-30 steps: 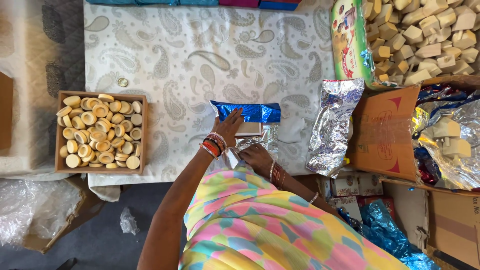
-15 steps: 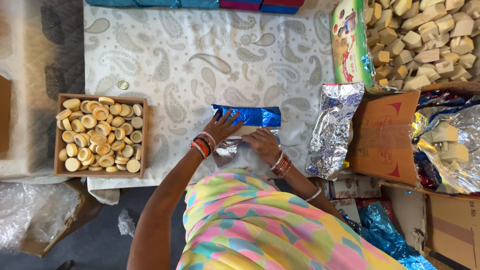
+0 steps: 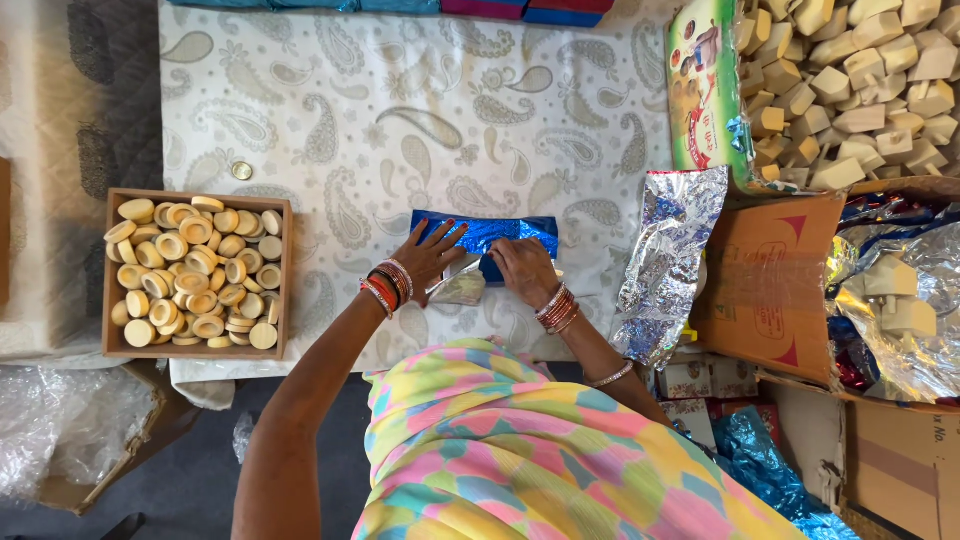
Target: Package decorative items and wrap boxes with decorative paper.
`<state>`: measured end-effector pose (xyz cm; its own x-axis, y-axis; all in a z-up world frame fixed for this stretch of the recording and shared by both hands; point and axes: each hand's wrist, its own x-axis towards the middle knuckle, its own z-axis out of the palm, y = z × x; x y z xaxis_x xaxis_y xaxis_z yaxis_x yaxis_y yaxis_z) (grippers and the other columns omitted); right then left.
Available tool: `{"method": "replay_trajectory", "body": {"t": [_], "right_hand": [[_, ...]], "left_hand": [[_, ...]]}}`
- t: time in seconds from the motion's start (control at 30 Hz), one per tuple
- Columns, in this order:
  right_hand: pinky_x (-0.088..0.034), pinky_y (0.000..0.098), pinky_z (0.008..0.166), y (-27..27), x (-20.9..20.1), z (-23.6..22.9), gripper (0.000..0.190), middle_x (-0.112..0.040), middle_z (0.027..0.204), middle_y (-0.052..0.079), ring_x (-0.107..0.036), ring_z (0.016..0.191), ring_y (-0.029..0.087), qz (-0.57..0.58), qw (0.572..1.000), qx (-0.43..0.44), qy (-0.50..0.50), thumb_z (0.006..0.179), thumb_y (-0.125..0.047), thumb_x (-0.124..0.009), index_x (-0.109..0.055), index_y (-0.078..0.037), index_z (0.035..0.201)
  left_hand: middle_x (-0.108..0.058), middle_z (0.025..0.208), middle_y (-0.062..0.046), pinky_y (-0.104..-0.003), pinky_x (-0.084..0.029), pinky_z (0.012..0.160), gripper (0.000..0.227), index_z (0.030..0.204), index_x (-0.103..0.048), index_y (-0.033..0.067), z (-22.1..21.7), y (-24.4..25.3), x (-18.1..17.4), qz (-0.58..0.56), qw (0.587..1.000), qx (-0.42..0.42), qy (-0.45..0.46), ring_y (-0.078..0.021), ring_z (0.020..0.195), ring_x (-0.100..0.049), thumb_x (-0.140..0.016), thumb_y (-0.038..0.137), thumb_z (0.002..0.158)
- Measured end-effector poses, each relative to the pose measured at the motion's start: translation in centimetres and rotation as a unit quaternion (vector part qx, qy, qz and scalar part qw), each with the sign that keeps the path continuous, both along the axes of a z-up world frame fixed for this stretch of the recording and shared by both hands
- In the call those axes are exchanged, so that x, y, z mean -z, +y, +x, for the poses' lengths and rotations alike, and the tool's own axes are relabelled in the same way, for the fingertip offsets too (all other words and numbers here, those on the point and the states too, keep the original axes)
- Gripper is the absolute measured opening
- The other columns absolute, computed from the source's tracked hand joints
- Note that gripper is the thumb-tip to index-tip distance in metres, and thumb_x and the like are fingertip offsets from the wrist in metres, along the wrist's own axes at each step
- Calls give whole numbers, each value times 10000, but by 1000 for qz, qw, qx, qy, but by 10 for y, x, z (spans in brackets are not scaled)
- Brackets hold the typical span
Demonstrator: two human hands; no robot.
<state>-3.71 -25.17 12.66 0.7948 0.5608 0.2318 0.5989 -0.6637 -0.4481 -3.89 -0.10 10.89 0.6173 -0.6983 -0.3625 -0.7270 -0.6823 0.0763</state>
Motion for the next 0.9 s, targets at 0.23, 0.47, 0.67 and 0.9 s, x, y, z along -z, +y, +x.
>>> {"method": "replay_trajectory", "body": {"t": [0.23,0.47,0.67,0.9], "right_hand": [[-481,439,673,1,7,12,147,-648,693,101,-632,636,299,-45,999,-1,10,996,-182,-646,-552,-74,966],[-484,455,597,0,2,29,129,-686,722,86,-651,640,311,-51,996,-42,65,979,-182,-649,-568,-81,971],[-508,442,699,1,8,32,147,-681,792,95,-661,767,302,-65,995,-56,49,931,-201,-708,-620,-84,935],[-530,417,772,1,12,32,148,-671,907,77,-653,862,285,-20,999,-44,-10,889,-199,-748,-666,-82,929]], "left_hand": [[-78,1689,-177,-679,-116,1212,1271,1556,-332,169,-29,1,6,-53,993,-80,72,-362,1565,-86,-941,580,518],[-532,1547,-98,-658,-186,1248,557,1320,-605,186,-57,4,70,-330,917,-212,-67,-264,1361,-563,-780,183,792],[-739,1071,-159,-497,-419,1050,522,1433,-633,121,-55,-3,48,-466,799,-379,39,-301,1053,-661,-625,95,912],[-741,905,-45,-228,-494,707,372,1306,-714,99,-49,-13,88,-620,612,-470,142,-40,809,-591,-660,125,939]]}}
